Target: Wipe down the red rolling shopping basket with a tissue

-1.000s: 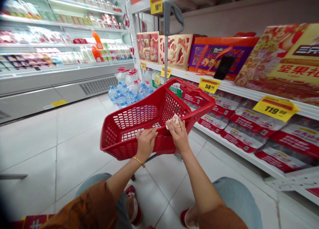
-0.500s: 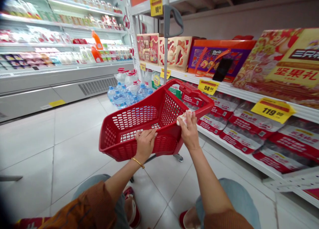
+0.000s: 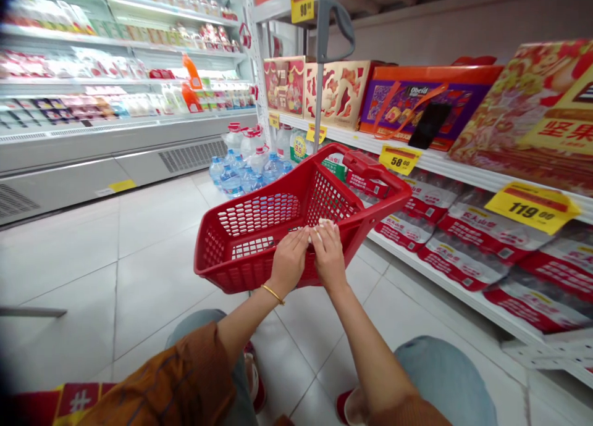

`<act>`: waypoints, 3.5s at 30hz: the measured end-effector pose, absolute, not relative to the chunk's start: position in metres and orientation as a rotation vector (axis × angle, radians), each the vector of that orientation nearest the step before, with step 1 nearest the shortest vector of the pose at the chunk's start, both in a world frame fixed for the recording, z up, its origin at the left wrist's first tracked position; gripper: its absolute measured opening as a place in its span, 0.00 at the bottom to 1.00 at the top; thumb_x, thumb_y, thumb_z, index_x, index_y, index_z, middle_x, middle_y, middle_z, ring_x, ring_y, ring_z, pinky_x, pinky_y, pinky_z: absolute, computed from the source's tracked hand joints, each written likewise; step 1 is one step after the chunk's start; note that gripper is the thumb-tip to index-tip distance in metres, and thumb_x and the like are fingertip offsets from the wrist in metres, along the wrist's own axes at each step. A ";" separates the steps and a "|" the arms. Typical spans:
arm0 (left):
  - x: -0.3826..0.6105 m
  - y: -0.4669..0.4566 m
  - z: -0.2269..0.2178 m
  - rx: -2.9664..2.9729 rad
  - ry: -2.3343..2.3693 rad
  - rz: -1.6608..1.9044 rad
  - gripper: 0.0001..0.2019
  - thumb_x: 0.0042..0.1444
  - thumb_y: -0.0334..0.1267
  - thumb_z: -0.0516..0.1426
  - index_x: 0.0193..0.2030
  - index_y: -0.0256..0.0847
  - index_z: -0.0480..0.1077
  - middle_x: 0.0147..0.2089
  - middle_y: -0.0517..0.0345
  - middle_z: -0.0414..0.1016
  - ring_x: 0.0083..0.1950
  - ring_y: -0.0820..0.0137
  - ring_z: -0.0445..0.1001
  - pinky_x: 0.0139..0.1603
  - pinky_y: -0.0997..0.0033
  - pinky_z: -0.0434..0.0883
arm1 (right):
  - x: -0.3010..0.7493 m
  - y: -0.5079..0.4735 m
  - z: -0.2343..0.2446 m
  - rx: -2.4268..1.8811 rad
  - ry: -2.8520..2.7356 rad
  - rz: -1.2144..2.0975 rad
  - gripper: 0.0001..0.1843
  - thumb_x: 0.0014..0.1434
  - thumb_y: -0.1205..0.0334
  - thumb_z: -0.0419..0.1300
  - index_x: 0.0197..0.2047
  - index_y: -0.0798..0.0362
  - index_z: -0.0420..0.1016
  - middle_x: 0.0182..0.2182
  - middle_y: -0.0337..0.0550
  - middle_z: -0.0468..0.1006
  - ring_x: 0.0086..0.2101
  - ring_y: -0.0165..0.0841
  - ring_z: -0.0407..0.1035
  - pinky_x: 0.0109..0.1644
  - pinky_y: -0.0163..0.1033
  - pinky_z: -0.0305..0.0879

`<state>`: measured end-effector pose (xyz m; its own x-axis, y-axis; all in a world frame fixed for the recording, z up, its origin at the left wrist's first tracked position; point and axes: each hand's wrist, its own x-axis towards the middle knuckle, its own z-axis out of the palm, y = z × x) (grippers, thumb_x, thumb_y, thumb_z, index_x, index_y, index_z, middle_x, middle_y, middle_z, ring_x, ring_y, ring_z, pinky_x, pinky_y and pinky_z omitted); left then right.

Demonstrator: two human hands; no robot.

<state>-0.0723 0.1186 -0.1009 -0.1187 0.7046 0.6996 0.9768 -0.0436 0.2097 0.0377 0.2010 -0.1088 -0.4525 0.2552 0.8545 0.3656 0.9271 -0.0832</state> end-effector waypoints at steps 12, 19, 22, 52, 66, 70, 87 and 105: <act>-0.082 0.114 -0.100 -1.934 -1.821 -0.868 0.22 0.61 0.24 0.47 0.61 0.38 0.63 0.59 0.48 0.71 0.58 0.65 0.71 0.56 0.61 0.72 | 0.074 0.232 -0.083 -0.381 -2.273 -0.377 0.18 0.66 0.69 0.50 0.57 0.51 0.69 0.52 0.49 0.74 0.62 0.39 0.57 0.67 0.55 0.51; -0.093 0.109 -0.085 -2.075 -1.877 -0.813 0.29 0.56 0.20 0.48 0.64 0.42 0.61 0.61 0.50 0.69 0.59 0.68 0.71 0.57 0.64 0.72 | 0.093 0.252 -0.086 -0.564 -2.004 -0.286 0.22 0.66 0.67 0.49 0.62 0.50 0.63 0.61 0.53 0.65 0.67 0.43 0.45 0.65 0.60 0.53; -0.097 0.107 -0.078 -2.120 -1.939 -0.748 0.31 0.54 0.19 0.49 0.64 0.45 0.61 0.63 0.54 0.67 0.56 0.69 0.73 0.55 0.65 0.74 | 0.084 0.242 -0.101 -0.682 -1.847 -0.189 0.25 0.67 0.66 0.48 0.66 0.49 0.57 0.66 0.54 0.56 0.67 0.44 0.42 0.65 0.61 0.51; -0.099 0.111 -0.079 -2.049 -1.872 -0.747 0.21 0.59 0.24 0.48 0.59 0.34 0.66 0.57 0.44 0.73 0.56 0.66 0.73 0.57 0.64 0.71 | -0.018 0.130 -0.179 -0.713 -1.746 0.307 0.34 0.65 0.74 0.45 0.70 0.44 0.42 0.69 0.46 0.47 0.68 0.41 0.37 0.68 0.58 0.50; -0.097 0.124 -0.088 -2.051 -1.665 -0.544 0.28 0.63 0.27 0.45 0.70 0.38 0.48 0.68 0.44 0.59 0.67 0.63 0.59 0.63 0.60 0.65 | 0.010 0.150 -0.169 -0.820 -1.427 0.291 0.29 0.66 0.70 0.46 0.68 0.44 0.52 0.65 0.47 0.59 0.65 0.40 0.52 0.67 0.55 0.56; -0.094 0.127 -0.089 -2.036 -1.656 -0.505 0.30 0.62 0.25 0.43 0.71 0.38 0.44 0.67 0.44 0.60 0.67 0.64 0.60 0.63 0.60 0.64 | 0.004 0.178 -0.147 -0.892 -1.353 0.322 0.29 0.67 0.68 0.46 0.69 0.42 0.48 0.69 0.43 0.48 0.68 0.41 0.40 0.69 0.60 0.46; -0.091 0.128 -0.087 -2.034 -1.767 -0.566 0.25 0.65 0.33 0.48 0.69 0.39 0.52 0.66 0.44 0.61 0.68 0.64 0.59 0.66 0.59 0.61 | -0.016 0.156 -0.185 -0.774 -1.548 0.389 0.30 0.67 0.73 0.43 0.70 0.48 0.45 0.64 0.51 0.61 0.65 0.36 0.50 0.67 0.57 0.54; -0.082 0.130 -0.102 -1.761 -1.809 -0.316 0.36 0.62 0.46 0.52 0.71 0.34 0.42 0.69 0.35 0.55 0.69 0.52 0.54 0.66 0.50 0.58 | -0.019 0.135 -0.262 -0.685 -1.782 0.381 0.28 0.66 0.76 0.44 0.67 0.53 0.53 0.64 0.47 0.62 0.66 0.37 0.46 0.68 0.55 0.53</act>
